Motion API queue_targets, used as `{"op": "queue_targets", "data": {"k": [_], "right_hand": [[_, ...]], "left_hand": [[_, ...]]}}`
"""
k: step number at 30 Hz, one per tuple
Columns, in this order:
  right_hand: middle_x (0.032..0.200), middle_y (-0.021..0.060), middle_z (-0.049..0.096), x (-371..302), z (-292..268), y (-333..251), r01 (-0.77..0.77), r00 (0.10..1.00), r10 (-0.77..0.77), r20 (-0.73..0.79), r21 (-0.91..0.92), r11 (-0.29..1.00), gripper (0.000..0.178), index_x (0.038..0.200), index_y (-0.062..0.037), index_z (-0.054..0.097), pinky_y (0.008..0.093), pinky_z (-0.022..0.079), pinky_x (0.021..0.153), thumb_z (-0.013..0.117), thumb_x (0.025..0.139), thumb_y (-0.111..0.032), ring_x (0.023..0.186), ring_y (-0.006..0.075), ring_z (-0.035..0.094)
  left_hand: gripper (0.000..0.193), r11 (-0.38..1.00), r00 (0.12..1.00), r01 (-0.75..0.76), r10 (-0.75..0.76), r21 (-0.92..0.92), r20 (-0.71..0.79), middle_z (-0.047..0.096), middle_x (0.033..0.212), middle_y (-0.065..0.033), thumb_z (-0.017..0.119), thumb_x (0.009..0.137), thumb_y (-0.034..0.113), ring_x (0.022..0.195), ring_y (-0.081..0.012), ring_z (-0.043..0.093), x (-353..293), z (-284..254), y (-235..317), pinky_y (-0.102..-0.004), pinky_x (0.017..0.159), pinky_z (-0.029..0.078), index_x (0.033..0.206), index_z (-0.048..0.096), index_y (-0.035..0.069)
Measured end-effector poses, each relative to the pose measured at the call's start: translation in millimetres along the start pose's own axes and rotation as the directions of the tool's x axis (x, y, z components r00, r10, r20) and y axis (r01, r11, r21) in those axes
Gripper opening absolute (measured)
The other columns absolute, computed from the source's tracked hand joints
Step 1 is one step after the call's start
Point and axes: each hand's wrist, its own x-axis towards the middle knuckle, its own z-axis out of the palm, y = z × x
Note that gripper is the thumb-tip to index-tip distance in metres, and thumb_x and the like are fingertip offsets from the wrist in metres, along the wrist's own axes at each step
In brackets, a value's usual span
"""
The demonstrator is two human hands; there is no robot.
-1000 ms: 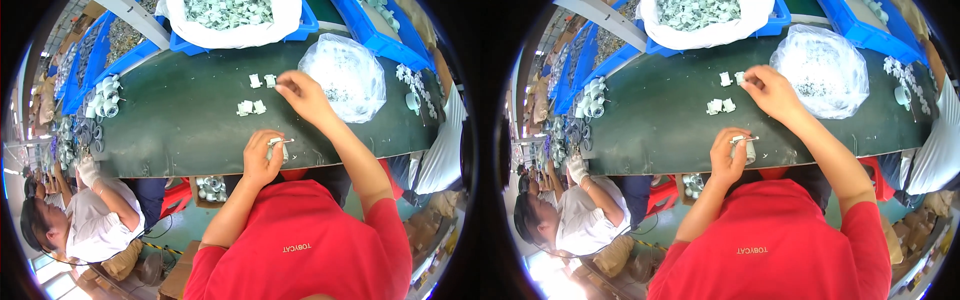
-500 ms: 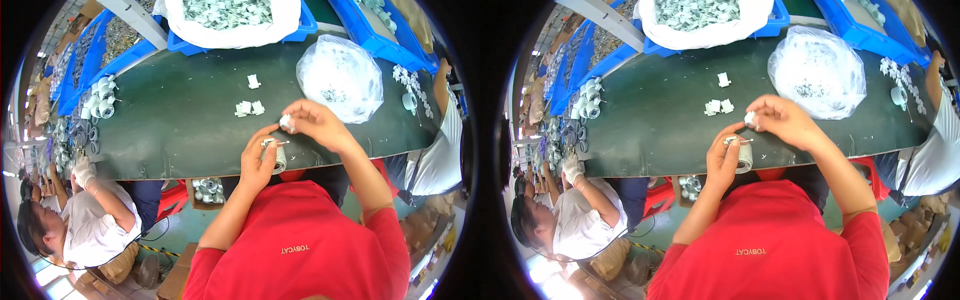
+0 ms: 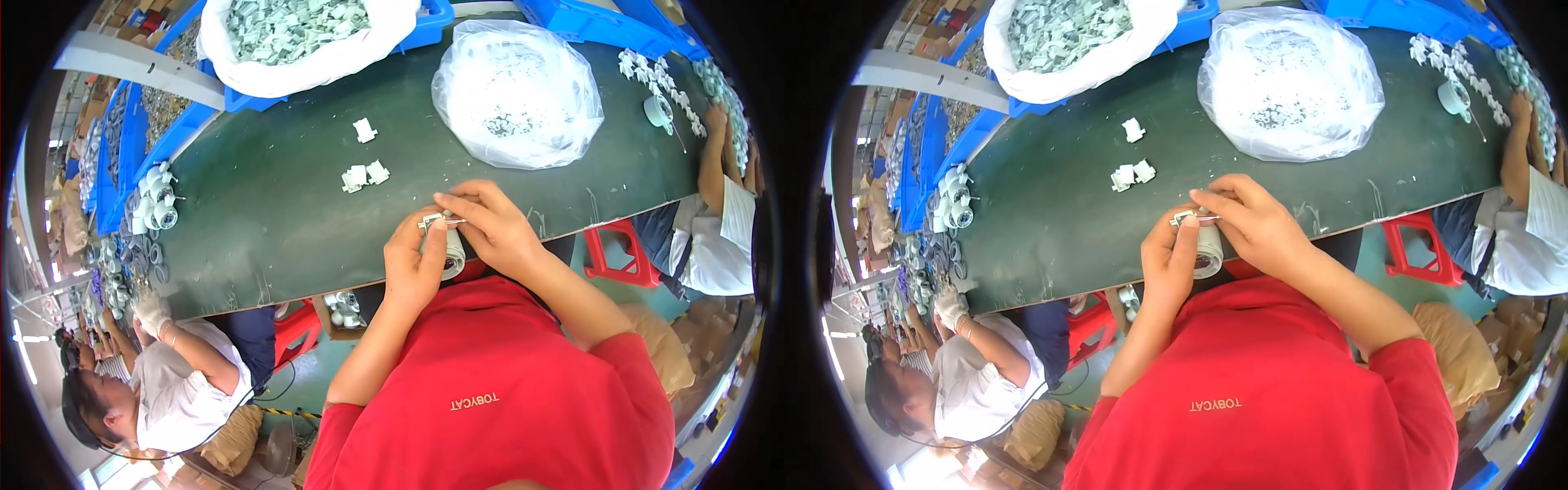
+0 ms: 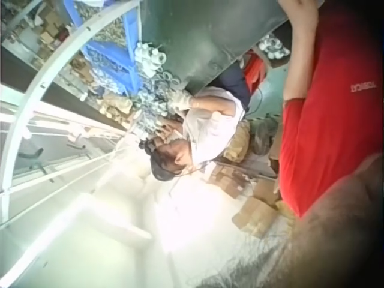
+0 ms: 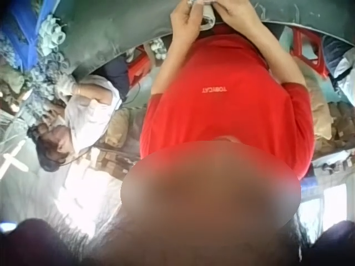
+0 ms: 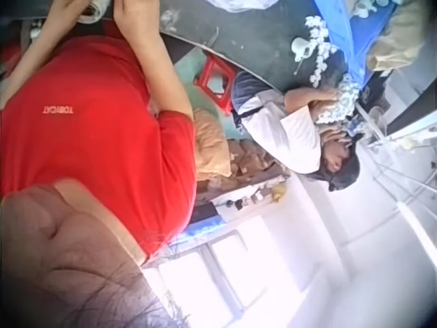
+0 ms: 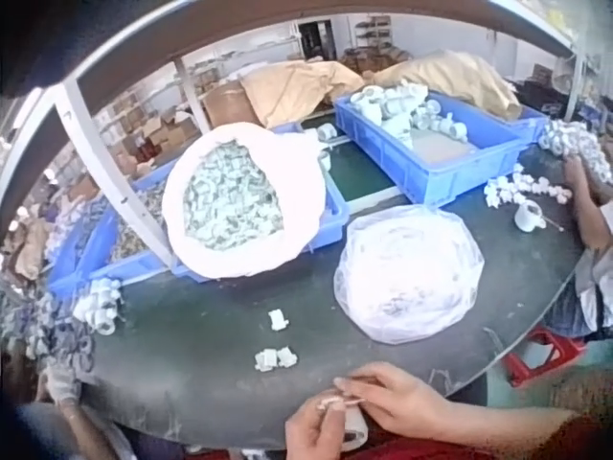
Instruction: The person assembles small plastic housing units by hand, inserting metal contacts, pins, and springs into them from bins on a factory assembly line.
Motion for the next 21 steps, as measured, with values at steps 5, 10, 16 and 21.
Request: {"op": "queue_targets", "data": {"k": [5, 10, 16, 21], "right_hand": [[0.108, 0.0130, 0.065, 0.9, -9.2, 1.6, 0.152, 0.987, -0.157, -0.025, -0.138, 0.979, 0.049, 0.126, -0.0038, 0.063, 0.0381, 0.053, 0.080, 0.065, 0.079, 0.011, 0.094, 0.0316, 0.063], [0.104, 0.0126, 0.066, 1.4, -5.8, 1.9, 0.179, 0.971, -0.203, -0.127, -0.176, 0.968, 0.046, 0.125, -0.0064, 0.064, 0.0361, 0.054, 0.081, 0.067, 0.080, 0.005, 0.094, 0.0322, 0.062], [0.109, 0.0041, 0.068, -3.0, -22.4, -16.7, -0.473, 0.858, 0.471, 0.204, 0.671, 0.571, 0.033, 0.125, -0.0030, 0.060, 0.0281, 0.052, 0.088, 0.065, 0.092, 0.000, 0.102, 0.0100, 0.063], [0.110, 0.0061, 0.069, -0.8, -5.1, -23.9, -0.475, 0.876, 0.439, 0.202, 0.522, 0.708, 0.033, 0.122, -0.0013, 0.060, 0.0286, 0.052, 0.092, 0.067, 0.090, 0.000, 0.104, 0.0129, 0.065]], "left_hand": [[0.029, 0.829, 0.919, 0.384, -0.384, -0.407, 0.084, 0.070, 0.100, -0.0067, 0.053, 0.103, 0.024, 0.085, -0.0111, 0.064, 3.3, 0.5, 17.5, -0.0256, 0.077, 0.051, 0.109, 0.066, -0.001], [0.028, 0.680, 0.873, 0.465, -0.459, -0.567, 0.165, 0.070, 0.100, -0.0066, 0.052, 0.103, 0.023, 0.089, -0.0116, 0.064, 4.8, -1.5, 20.9, -0.0244, 0.079, 0.050, 0.105, 0.066, -0.001], [0.019, 0.959, 0.979, -0.121, 0.157, 0.257, -0.128, 0.066, 0.113, -0.0157, 0.054, 0.099, 0.012, 0.102, -0.0272, 0.063, 9.4, 0.4, 6.1, -0.0366, 0.090, 0.048, 0.108, 0.065, -0.001], [0.024, 0.912, 0.962, -0.203, 0.254, 0.357, -0.101, 0.064, 0.114, -0.0186, 0.055, 0.094, 0.009, 0.103, -0.0371, 0.060, 8.5, 4.1, 2.7, -0.0432, 0.092, 0.046, 0.116, 0.063, 0.001]]}}
